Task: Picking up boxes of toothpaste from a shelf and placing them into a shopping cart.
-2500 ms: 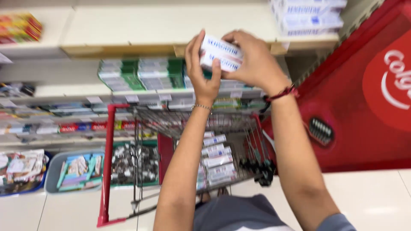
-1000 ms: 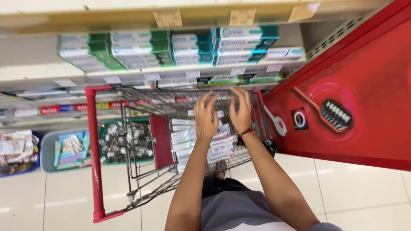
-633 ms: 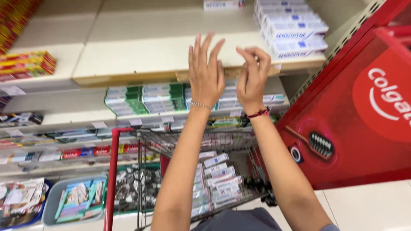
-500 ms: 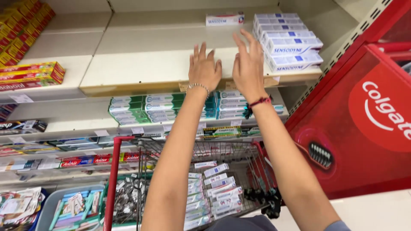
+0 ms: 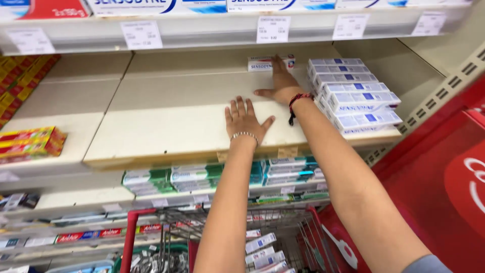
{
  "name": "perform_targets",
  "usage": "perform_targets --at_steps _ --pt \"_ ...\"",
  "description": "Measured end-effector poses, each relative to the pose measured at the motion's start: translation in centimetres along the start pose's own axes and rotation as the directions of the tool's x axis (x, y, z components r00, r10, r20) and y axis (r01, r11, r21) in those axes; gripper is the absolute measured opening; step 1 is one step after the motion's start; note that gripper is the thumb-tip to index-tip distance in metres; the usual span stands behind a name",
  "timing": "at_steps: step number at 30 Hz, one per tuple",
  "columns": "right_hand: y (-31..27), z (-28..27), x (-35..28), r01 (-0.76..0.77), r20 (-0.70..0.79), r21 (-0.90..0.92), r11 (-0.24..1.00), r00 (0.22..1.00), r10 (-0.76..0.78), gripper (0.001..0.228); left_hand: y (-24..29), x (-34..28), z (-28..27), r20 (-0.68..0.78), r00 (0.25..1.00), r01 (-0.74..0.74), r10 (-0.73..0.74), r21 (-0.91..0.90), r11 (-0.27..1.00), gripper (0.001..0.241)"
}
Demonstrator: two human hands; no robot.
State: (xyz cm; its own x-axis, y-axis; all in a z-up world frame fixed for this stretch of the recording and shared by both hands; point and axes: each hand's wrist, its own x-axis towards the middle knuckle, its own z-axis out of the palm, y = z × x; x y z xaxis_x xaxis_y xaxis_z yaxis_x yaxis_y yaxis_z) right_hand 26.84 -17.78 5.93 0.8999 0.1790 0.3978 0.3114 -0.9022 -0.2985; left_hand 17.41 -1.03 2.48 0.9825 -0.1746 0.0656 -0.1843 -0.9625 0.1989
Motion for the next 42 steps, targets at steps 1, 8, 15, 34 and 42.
perform_targets --at_steps 1,8,15,34,42 --pt "0.1 -0.5 0.9 -0.004 0.000 0.000 1.000 1.000 0.004 0.118 -0.1 0.4 -0.2 0.003 1.000 -0.003 0.003 0.001 1.000 0.102" --pt "-0.5 -2.6 3.0 -0.188 0.107 -0.142 0.972 0.973 0.204 0.156 -0.5 2.5 -0.9 0.004 0.998 -0.062 0.062 -0.007 0.998 0.104" --pt "-0.9 -1.8 2.1 -0.215 0.079 -0.185 0.959 0.969 0.232 0.134 -0.7 3.0 -0.4 0.033 0.997 -0.063 0.063 -0.010 0.998 0.110" --pt "-9.1 -8.1 -19.4 0.164 -0.324 0.169 0.972 0.941 -0.102 0.042 -1.1 -10.8 -3.8 -0.512 0.844 -0.533 0.156 -0.774 0.342 0.047" --pt "-8.8 1.7 -37.4 0.218 -0.431 0.228 0.949 0.897 -0.102 0.044 -2.4 -24.4 13.0 -0.776 0.630 -0.702 0.021 -0.558 0.442 0.030"
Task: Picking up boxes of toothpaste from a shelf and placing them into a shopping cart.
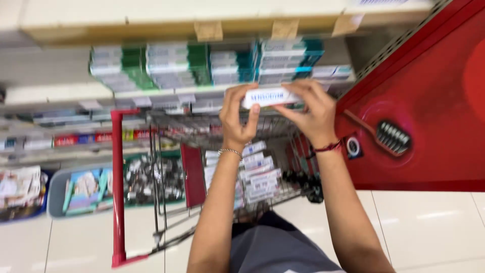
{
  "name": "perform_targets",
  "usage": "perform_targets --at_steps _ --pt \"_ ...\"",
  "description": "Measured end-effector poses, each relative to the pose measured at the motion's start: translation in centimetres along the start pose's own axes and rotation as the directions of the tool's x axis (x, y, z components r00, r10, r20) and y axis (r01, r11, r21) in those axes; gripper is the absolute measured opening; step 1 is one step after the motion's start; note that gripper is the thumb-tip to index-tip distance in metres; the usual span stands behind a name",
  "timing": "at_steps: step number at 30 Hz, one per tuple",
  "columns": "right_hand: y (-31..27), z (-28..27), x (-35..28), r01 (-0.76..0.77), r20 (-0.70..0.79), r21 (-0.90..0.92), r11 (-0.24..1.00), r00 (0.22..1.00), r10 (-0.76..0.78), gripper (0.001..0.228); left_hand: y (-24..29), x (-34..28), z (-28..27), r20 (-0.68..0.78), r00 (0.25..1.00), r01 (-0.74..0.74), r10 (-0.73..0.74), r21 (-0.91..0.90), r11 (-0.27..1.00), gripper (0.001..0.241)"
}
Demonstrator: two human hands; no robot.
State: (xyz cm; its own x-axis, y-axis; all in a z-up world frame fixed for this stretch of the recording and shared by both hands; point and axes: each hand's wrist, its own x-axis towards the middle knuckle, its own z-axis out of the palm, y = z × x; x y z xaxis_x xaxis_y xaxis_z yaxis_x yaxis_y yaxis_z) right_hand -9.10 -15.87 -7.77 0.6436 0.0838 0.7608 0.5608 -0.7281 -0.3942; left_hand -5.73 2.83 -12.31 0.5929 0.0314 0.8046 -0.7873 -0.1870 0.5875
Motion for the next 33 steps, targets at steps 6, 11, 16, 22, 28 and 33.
perform_targets --at_steps 6,11,16,22,28,33 --pt "6.8 9.0 -17.4 -0.368 0.524 -0.125 0.922 0.764 0.376 0.036 -8.9 -21.1 0.7 0.109 0.749 0.659 -0.653 -0.030 0.751 0.028" --pt "10.5 14.2 -26.7 -0.484 0.762 -0.339 0.806 0.361 0.537 0.038 -15.2 -35.7 1.7 0.244 0.266 0.915 -0.933 0.241 0.324 0.037" --pt "13.7 18.6 -34.1 -0.397 0.790 -0.388 0.832 0.323 0.522 0.039 -22.3 -50.4 3.7 0.170 0.166 0.901 -0.971 0.374 0.220 0.052" --pt "14.0 21.9 -32.5 -0.256 0.832 -0.398 0.881 0.305 0.464 0.030 -26.2 -55.1 3.7 0.102 0.166 0.819 -0.981 0.539 0.195 0.068" --pt "19.0 30.5 -31.7 -0.290 0.778 -0.275 0.917 0.494 0.389 0.038 -28.5 -53.1 3.4 0.060 0.100 0.900 -0.993 0.421 0.116 0.069" --pt "25.7 41.2 -33.7 -0.067 0.881 -0.091 0.994 0.459 0.112 0.067 -32.1 -54.3 4.1 0.129 -0.030 0.953 -0.991 0.302 0.011 0.076"
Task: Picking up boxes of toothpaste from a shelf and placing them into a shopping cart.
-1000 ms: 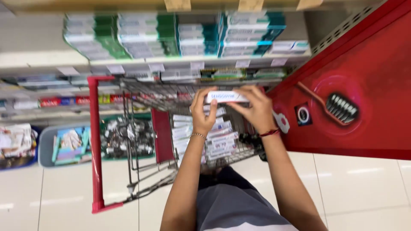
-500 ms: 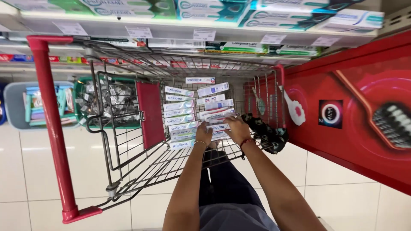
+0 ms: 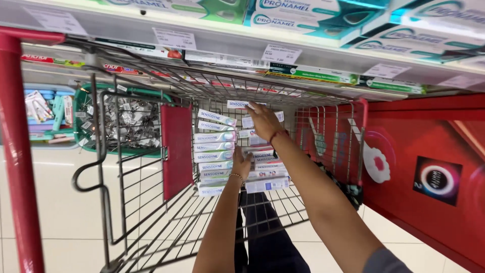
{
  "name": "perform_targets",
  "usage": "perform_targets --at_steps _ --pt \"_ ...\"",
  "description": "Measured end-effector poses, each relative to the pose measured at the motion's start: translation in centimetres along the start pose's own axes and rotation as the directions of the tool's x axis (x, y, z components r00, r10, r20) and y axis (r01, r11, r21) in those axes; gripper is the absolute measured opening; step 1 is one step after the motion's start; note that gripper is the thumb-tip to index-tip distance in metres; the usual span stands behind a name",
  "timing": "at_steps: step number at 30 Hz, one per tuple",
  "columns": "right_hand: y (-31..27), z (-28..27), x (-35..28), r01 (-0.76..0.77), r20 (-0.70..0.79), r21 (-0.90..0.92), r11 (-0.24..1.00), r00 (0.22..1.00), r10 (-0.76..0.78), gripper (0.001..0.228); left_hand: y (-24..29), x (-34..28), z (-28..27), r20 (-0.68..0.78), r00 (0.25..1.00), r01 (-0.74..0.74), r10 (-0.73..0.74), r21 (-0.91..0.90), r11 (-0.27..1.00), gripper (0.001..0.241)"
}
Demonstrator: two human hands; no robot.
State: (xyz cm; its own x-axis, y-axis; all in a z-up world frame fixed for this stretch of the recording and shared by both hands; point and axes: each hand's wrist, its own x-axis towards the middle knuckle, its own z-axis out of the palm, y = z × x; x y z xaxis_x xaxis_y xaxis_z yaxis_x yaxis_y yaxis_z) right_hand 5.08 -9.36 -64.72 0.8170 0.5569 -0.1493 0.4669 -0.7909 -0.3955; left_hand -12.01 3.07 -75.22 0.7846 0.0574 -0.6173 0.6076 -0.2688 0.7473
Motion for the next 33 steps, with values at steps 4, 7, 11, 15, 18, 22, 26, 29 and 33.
perform_targets --at_steps 4,7,11,15,18,22,26,29,33 --pt "1.4 2.5 1.9 -0.075 0.158 -0.140 0.987 0.983 0.097 0.062 -3.2 2.4 2.2 -0.056 0.998 -0.038 0.031 -0.138 0.990 0.083" --pt "2.8 4.0 0.6 -0.018 0.077 -0.163 0.986 0.997 0.030 0.062 -3.6 2.4 2.7 -0.067 0.995 -0.087 0.075 -0.208 0.974 0.077" --pt "3.5 2.9 -2.0 -0.109 0.115 -0.054 0.993 0.987 0.115 0.054 -3.2 2.3 3.4 0.027 0.999 0.043 -0.038 -0.243 0.969 0.079" --pt "4.9 3.1 -3.7 -0.122 0.088 -0.032 0.992 0.988 0.125 0.046 -3.2 2.7 4.0 0.129 0.991 0.014 0.018 -0.239 0.971 0.074" --pt "5.4 2.2 -4.3 -0.128 0.128 0.055 0.990 0.985 0.120 0.047 -4.5 3.7 5.9 -0.063 0.994 -0.100 0.087 -0.254 0.962 0.077" --pt "4.9 -0.4 -4.1 -0.197 0.097 -0.030 0.980 0.975 0.199 0.050 -2.1 4.3 4.5 -0.261 0.940 -0.185 0.222 0.159 0.970 0.072" --pt "6.9 2.4 -3.7 -0.161 0.060 0.012 0.987 0.985 0.160 0.060 -2.3 6.7 4.1 -0.166 0.983 -0.067 0.078 0.072 0.995 0.071" --pt "7.1 2.3 -3.9 -0.175 0.086 0.012 0.984 0.981 0.174 0.055 -2.8 7.4 3.8 -0.123 0.991 -0.042 0.054 0.093 0.995 0.067" --pt "7.3 -0.6 -6.4 -0.277 0.027 0.269 0.922 0.960 0.280 0.042 -4.1 7.8 3.8 -0.023 0.999 -0.034 0.036 0.063 0.997 0.066"
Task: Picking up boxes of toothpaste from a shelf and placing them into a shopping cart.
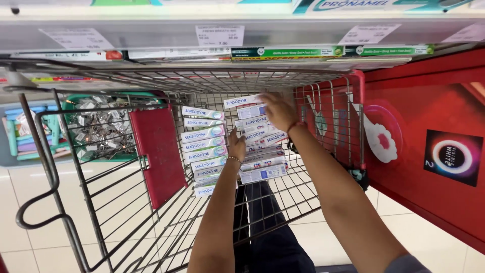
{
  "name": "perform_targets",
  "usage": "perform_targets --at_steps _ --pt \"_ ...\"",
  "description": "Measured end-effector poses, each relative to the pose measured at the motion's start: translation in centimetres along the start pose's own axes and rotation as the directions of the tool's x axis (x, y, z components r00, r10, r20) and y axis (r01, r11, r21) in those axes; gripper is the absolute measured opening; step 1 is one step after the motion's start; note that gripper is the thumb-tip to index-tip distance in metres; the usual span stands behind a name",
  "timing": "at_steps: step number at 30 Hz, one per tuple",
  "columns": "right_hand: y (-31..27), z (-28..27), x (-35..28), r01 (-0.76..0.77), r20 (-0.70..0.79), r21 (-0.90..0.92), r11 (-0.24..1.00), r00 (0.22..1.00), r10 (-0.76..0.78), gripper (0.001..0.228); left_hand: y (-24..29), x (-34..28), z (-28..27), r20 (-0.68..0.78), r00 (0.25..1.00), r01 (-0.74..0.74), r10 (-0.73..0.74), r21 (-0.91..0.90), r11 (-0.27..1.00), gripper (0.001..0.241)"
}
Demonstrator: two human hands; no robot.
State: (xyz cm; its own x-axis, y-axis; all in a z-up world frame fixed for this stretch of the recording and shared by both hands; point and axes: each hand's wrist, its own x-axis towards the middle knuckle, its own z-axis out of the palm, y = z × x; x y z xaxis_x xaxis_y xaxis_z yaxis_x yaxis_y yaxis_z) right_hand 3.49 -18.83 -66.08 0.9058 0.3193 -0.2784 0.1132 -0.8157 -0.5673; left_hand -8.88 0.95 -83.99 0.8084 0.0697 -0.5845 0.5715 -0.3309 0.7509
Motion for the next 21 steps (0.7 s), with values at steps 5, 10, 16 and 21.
perform_targets --at_steps 5,10,16,21 --pt "21.3 13.6 -4.3 -0.182 -0.270 0.225 0.957 0.933 0.240 0.045 3.5 0.2 -0.5 -0.069 0.988 0.116 -0.137 -0.256 0.960 0.071" --pt "13.4 13.4 -5.4 -0.570 0.096 0.550 0.611 0.770 0.631 0.043 6.9 -0.5 -1.4 0.035 0.978 0.206 -0.206 -0.320 0.925 0.071" --pt "13.0 14.0 -4.6 -0.590 0.065 0.645 0.485 0.675 0.735 0.046 2.1 1.5 0.5 0.071 0.968 0.248 -0.241 -0.420 0.873 0.073" --pt "11.3 12.0 -3.8 -0.417 0.082 0.729 0.543 0.840 0.536 0.055 5.0 -0.4 -0.5 0.044 0.990 0.140 -0.133 -0.376 0.916 0.072"
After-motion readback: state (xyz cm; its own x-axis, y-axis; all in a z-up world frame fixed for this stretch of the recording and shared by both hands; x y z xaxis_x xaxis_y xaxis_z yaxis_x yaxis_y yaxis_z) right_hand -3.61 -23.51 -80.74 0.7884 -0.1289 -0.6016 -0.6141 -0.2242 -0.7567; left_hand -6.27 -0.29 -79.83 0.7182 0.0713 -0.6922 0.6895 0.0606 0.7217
